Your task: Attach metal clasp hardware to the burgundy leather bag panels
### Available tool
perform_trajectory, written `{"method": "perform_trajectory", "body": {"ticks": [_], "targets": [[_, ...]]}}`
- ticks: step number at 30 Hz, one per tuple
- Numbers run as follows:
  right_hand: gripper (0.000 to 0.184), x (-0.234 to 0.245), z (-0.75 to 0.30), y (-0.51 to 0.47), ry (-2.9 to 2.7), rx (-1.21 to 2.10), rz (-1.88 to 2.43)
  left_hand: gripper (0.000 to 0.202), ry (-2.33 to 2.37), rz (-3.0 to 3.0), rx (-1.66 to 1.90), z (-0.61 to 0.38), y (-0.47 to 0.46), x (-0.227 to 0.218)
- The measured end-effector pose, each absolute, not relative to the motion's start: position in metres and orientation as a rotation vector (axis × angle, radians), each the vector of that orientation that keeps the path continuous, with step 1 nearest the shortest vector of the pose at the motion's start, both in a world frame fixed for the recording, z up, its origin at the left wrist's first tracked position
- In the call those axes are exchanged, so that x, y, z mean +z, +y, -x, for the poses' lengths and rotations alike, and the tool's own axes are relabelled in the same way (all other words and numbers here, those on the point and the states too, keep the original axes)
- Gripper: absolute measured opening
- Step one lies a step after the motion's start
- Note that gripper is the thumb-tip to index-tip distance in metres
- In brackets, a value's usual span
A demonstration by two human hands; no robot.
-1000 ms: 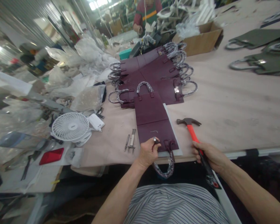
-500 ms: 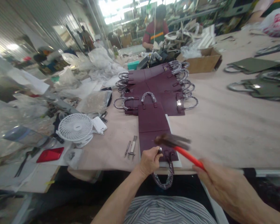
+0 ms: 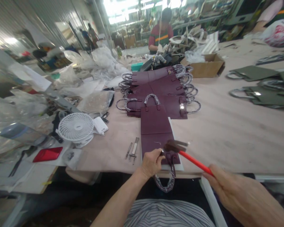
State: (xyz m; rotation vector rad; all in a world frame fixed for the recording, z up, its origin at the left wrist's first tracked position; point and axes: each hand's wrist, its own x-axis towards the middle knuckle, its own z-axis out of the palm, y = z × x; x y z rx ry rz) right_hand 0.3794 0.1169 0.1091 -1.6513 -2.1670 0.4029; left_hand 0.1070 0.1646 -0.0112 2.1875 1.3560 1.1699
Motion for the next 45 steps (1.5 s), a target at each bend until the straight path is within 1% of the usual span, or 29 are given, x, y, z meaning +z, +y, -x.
{"method": "perform_trajectory", "body": {"ticks": [3,5,7,8,10,11,13,15,18,20,22,24,27,34,39,42,45], "targets": [[0.041,0.110,-0.389,0.133,-2.115,0.469,1.710,0.011,1.365,-2.144,1.182,-0.107,0.164,-0.012],[0.043,0.101,-0.396,0.148,-2.030,0.612,1.776,0.012,1.348,-2.106,1.164,-0.106,0.164,-0.011],[0.043,0.082,-0.399,0.163,-1.986,0.761,1.880,0.021,1.319,-2.065,1.138,-0.104,0.165,-0.007],[0.042,0.071,-0.399,0.169,-1.996,0.780,1.948,0.027,1.307,-2.045,1.121,-0.103,0.166,-0.004],[0.038,0.049,-0.396,0.178,-2.044,0.679,2.068,0.034,1.276,-2.015,1.076,-0.101,0.168,0.005],[0.036,0.041,-0.391,0.181,-2.072,0.596,2.095,0.034,1.257,-2.002,1.045,-0.099,0.170,0.009],[0.039,0.030,-0.377,0.183,-2.117,0.418,2.018,0.026,1.215,-1.986,0.985,-0.097,0.174,0.018],[0.047,0.025,-0.355,0.182,-2.153,0.295,1.785,0.018,1.202,-1.974,0.938,-0.096,0.177,0.023],[0.050,0.015,-0.319,0.177,-2.220,0.290,1.443,0.011,1.205,-1.945,0.908,-0.098,0.179,0.023],[0.051,0.004,-0.299,0.171,-2.260,0.336,1.386,0.009,1.250,-1.801,0.972,-0.100,0.181,0.018],[0.055,-0.007,-0.287,0.166,-2.267,0.342,1.411,0.013,1.323,-1.472,1.129,-0.100,0.182,0.013],[0.056,-0.014,-0.284,0.163,-2.254,0.346,1.441,0.025,1.344,-1.116,1.256,-0.098,0.184,0.009],[0.057,-0.016,-0.286,0.163,-2.252,0.373,1.446,0.035,1.287,-0.946,1.297,-0.091,0.183,0.010],[0.058,-0.014,-0.288,0.164,-2.264,0.404,1.439,0.025,1.316,-1.133,1.289,-0.092,0.169,0.010],[0.057,-0.013,-0.288,0.163,-2.247,0.394,1.442,0.028,1.394,-1.058,1.370,-0.081,0.167,0.005],[0.057,-0.013,-0.288,0.163,-2.251,0.375,1.444,0.031,1.587,-1.016,1.368,-0.043,0.170,0.007],[0.056,-0.015,-0.289,0.163,-2.250,0.342,1.439,0.026,1.992,-1.137,1.140,0.009,0.173,0.010]]}}
